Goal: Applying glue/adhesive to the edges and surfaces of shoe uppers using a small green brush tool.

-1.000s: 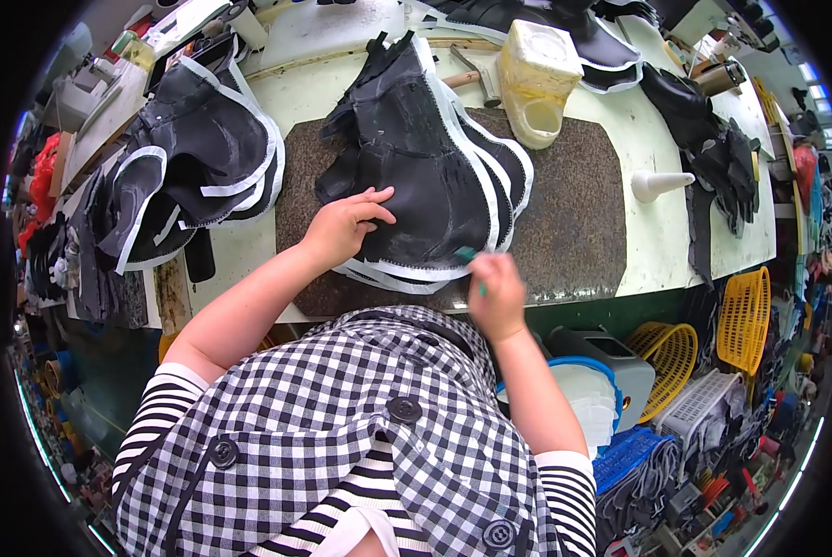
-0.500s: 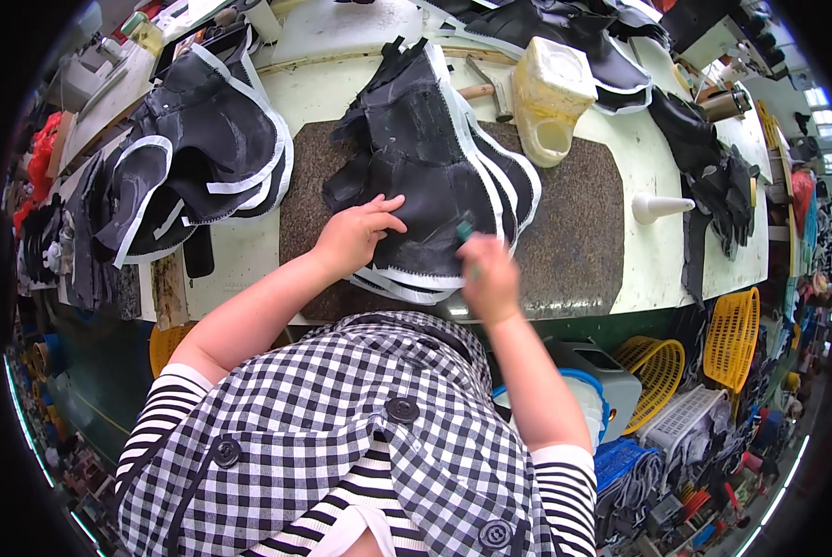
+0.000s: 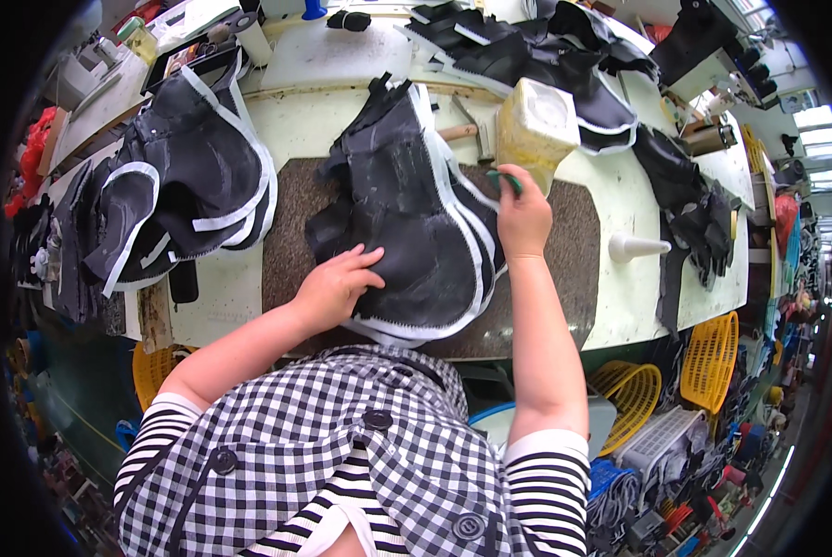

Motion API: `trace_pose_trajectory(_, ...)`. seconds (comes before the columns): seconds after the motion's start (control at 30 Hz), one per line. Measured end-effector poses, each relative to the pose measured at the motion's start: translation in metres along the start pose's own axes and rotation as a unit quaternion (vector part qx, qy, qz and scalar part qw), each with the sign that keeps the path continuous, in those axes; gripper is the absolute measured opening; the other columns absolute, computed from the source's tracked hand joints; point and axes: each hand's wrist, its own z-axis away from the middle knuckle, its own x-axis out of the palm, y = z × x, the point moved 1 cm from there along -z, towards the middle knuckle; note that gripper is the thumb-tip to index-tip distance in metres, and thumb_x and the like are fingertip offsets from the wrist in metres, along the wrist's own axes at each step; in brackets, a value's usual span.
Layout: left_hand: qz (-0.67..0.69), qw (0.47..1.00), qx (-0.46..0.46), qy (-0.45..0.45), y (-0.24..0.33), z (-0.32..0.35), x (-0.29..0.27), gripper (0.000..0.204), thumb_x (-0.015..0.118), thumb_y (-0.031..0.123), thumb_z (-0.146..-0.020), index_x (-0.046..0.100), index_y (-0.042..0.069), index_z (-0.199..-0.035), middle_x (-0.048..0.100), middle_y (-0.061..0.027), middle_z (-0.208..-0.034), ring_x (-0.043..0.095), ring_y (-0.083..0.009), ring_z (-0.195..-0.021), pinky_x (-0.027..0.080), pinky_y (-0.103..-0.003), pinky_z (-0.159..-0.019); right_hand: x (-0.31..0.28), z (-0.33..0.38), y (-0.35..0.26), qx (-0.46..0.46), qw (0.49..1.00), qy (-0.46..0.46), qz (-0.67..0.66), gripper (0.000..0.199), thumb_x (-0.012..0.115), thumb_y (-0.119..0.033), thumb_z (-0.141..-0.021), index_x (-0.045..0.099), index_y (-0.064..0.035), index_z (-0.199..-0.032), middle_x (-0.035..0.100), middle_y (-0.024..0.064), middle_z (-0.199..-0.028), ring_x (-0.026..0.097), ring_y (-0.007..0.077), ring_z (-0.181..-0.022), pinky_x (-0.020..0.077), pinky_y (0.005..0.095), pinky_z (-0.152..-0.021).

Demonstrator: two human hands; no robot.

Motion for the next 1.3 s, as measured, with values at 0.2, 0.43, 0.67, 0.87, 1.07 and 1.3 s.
trace_pose_trajectory(0.2, 0.213, 0.969, -0.112, 0.052, 0.001, 0.003, -0.037, 0.024, 0.070, 0.013, -0.084, 0.067, 0.008, -0.107, 0.060, -0.0135, -0.129, 0.053, -0.0332, -0.125, 0.042, -0.042, -0.104, -0.036, -0.031, 0.015, 0.058, 0.996, 0.072, 0.010, 0.015, 0.065, -0.010, -0.090, 0.063, -0.0056, -0.104, 0.068, 0.0082, -0.090, 0.066, 0.0181, -0.082, 0.0508, 0.0288, -0.074)
trace_pose_trajectory(0.43, 0.320, 0.851, -0.229, 0.347, -0.077, -0.061, -0.041, 0.022, 0.064, 0.012, -0.092, 0.064, 0.002, -0.110, 0.064, -0.0070, -0.099, 0.061, -0.0129, -0.085, 0.050, -0.026, -0.077, -0.028, -0.029, 0.061, 0.167, 0.975, 0.110, -0.100, 0.022, 0.062, -0.007, -0.092, 0.056, -0.0050, -0.114, 0.062, 0.0086, -0.098, 0.060, 0.0161, -0.084, 0.0525, 0.0272, -0.069)
trace_pose_trajectory(0.67, 0.396, 0.800, -0.393, 0.219, -0.106, -0.105, -0.056, 0.034, 0.067, 0.028, -0.091, 0.058, 0.003, -0.113, 0.061, -0.0046, -0.101, 0.057, -0.0133, -0.088, 0.047, -0.027, -0.075, -0.016, -0.054, 0.003, 0.375, 0.865, -0.021, -0.334, 0.026, 0.062, -0.009, -0.089, 0.054, -0.0075, -0.113, 0.061, 0.0059, -0.097, 0.064, 0.0158, -0.078, 0.0536, 0.0254, -0.059)
trace_pose_trajectory(0.87, 0.499, 0.755, -0.384, 0.184, -0.106, -0.107, -0.048, 0.020, 0.069, 0.020, -0.089, 0.062, 0.003, -0.099, 0.063, -0.0044, -0.093, 0.060, -0.0132, -0.085, 0.050, -0.028, -0.073, 0.122, -0.099, -0.090, 0.220, 0.908, -0.238, -0.265, 0.032, 0.067, -0.010, -0.088, 0.048, -0.0056, -0.114, 0.059, 0.0077, -0.095, 0.063, 0.0159, -0.078, 0.0574, 0.0278, -0.059)
trace_pose_trajectory(1.07, 0.529, 0.727, -0.391, 0.200, -0.108, -0.106, -0.041, 0.018, 0.070, 0.014, -0.089, 0.063, 0.001, -0.099, 0.065, -0.0052, -0.093, 0.062, -0.0136, -0.084, 0.054, -0.028, -0.074, 0.195, -0.107, -0.096, 0.041, 0.957, -0.284, -0.048, 0.024, 0.066, -0.007, -0.084, 0.054, -0.0078, -0.104, 0.062, 0.0155, -0.081, 0.064, 0.0273, -0.071, 0.0522, 0.0360, -0.066)
trace_pose_trajectory(1.3, 0.562, 0.702, -0.378, 0.220, -0.107, -0.104, -0.040, 0.015, 0.069, 0.012, -0.088, 0.064, 0.001, -0.095, 0.065, -0.0063, -0.090, 0.063, -0.0145, -0.081, 0.055, -0.029, -0.071, 0.183, -0.108, -0.105, 0.063, 0.932, -0.355, 0.033, 0.024, 0.065, -0.006, -0.083, 0.053, -0.0073, -0.104, 0.065, 0.0184, -0.089, 0.064, 0.0381, -0.086, 0.0489, 0.0410, -0.077)
